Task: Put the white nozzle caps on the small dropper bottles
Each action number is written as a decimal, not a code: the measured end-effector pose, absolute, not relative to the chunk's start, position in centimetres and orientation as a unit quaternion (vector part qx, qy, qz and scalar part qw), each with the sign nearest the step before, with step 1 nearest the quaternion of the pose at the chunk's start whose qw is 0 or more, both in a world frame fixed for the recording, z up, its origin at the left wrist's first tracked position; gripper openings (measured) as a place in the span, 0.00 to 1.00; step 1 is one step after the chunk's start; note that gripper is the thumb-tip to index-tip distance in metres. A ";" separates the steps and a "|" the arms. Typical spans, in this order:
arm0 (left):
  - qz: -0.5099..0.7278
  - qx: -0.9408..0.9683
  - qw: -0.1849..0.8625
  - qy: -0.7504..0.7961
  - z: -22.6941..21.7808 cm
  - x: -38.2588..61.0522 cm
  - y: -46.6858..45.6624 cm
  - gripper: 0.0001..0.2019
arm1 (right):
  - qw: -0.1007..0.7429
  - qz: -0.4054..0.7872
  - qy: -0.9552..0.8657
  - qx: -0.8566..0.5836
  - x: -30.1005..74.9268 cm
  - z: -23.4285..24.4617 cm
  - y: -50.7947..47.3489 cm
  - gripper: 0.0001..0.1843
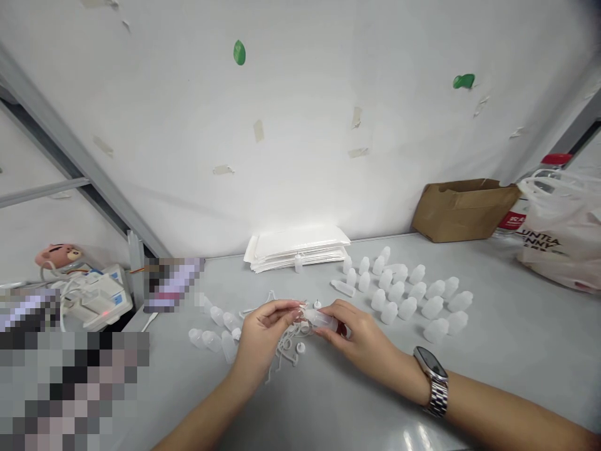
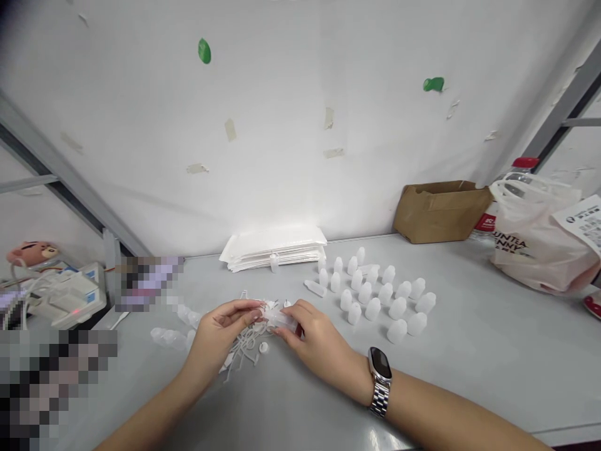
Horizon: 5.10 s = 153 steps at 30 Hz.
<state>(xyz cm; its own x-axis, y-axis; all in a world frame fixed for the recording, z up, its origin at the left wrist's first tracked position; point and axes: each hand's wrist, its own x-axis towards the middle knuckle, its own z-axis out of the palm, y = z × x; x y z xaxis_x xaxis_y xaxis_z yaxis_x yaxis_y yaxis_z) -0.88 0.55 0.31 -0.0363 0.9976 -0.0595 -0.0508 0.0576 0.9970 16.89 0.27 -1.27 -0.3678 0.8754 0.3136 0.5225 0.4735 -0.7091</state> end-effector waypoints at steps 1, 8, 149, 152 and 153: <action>0.508 0.465 0.514 0.511 0.3 -0.9 0.5 0.08 | 0.345 0.255 -0.787 -0.444 16.9 -1.3 0.3 0.07; 0.514 0.468 0.518 0.499 0.2 -0.9 0.4 0.09 | 0.341 0.253 -0.786 -0.448 16.9 -1.4 0.3 0.07; 0.484 0.489 0.602 0.404 -0.3 -0.7 -0.9 0.07 | 0.518 0.237 -0.750 -0.337 16.3 -1.1 -2.1 0.08; 0.484 0.486 0.606 0.402 -0.6 -0.8 -0.9 0.10 | 0.486 0.423 -0.653 -0.398 16.1 -0.2 -2.1 0.09; 0.485 0.487 0.607 0.400 -0.7 -0.8 -0.8 0.10 | 0.472 0.484 -0.615 -0.405 16.1 0.2 -2.0 0.11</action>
